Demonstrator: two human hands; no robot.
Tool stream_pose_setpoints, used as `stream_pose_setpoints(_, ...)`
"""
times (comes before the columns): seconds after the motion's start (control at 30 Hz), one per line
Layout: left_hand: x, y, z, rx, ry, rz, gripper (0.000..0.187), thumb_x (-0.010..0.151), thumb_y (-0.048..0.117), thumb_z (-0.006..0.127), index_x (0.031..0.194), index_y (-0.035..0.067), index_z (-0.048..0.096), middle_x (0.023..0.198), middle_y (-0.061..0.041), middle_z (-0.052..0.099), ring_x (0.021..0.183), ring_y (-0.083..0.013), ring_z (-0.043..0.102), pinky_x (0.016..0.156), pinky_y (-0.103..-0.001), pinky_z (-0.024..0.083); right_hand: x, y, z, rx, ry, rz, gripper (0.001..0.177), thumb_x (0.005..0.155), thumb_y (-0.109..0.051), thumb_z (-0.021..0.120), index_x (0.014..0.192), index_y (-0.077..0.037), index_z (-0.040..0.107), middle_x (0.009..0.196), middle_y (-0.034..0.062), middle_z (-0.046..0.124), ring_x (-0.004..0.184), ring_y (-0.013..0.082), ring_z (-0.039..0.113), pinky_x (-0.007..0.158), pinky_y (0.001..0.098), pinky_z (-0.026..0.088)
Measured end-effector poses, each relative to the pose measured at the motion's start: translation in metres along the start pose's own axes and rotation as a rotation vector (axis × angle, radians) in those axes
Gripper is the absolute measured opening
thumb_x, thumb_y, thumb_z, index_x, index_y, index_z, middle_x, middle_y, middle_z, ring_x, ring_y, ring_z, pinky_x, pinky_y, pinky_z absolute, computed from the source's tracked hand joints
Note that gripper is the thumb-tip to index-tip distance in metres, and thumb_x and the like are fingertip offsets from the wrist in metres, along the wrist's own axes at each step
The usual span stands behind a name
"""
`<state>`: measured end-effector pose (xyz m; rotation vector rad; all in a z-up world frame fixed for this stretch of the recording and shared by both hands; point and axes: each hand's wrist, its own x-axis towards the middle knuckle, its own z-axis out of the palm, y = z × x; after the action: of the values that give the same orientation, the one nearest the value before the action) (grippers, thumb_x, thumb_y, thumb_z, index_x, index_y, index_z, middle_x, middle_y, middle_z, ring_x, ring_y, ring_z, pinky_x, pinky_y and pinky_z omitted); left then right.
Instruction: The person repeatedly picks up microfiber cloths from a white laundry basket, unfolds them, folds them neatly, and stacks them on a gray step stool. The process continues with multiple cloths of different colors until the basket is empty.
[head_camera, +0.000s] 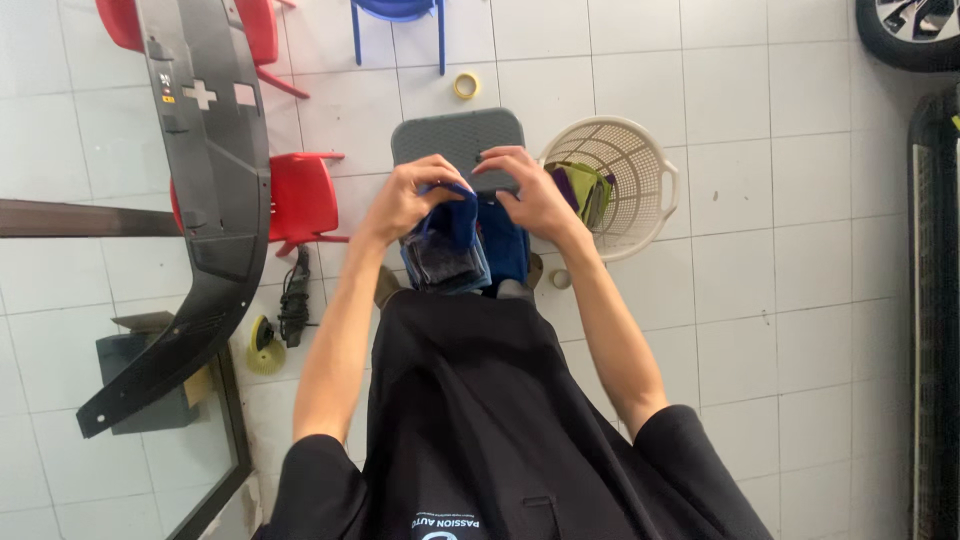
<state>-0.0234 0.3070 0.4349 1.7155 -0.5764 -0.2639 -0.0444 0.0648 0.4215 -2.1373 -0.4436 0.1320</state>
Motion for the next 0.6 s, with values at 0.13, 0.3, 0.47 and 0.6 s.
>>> stream_pose_setpoints(0.13,0.005,0.015,-0.008,-0.024,-0.093,0.008,0.015,0.087,-0.003,0.074,0.1,0.005,0.077,0.1,-0.003,0.072,0.096,-0.0176,0.068,0.087,-0.029,0.055,0.008,0.022,0.02,-0.038,-0.233,-0.074,0.064,0.071,0.005,0.071,0.133,-0.006,0.06,0.154,0.0185,0.04,0.144,0.0384,0.035,0.116,0.0455,0.037)
stream_pose_setpoints(0.3,0.008,0.009,-0.024,-0.036,-0.068,-0.015,0.015,0.089,-0.004,0.071,0.1,0.004,0.075,0.099,-0.005,0.072,0.097,-0.0169,0.069,0.089,-0.029,0.055,0.016,0.064,0.04,-0.466,-0.325,-0.165,0.042,0.073,-0.014,0.086,0.114,-0.015,0.077,0.147,0.0134,0.056,0.139,0.0396,0.047,0.105,0.0574,0.033)
stream_pose_setpoints(0.47,0.023,-0.029,-0.054,0.203,0.311,-0.037,0.021,0.091,-0.008,0.064,0.106,0.001,0.075,0.097,-0.01,0.078,0.094,-0.0163,0.074,0.087,-0.029,0.057,0.026,0.081,-0.008,-0.441,-0.193,0.23,0.026,0.086,-0.032,0.08,0.106,-0.014,0.08,0.094,0.0125,0.076,0.088,0.0318,0.071,0.084,0.0446,0.054)
stream_pose_setpoints(0.6,0.045,-0.058,-0.072,0.29,0.458,0.004,0.016,0.093,-0.007,0.065,0.105,-0.002,0.074,0.095,-0.012,0.079,0.089,-0.0173,0.076,0.083,-0.029,0.057,0.032,0.068,-0.046,-0.287,0.075,0.207,0.018,0.09,-0.024,0.077,0.104,-0.015,0.082,0.083,0.0141,0.073,0.075,0.0322,0.072,0.076,0.0397,0.057)
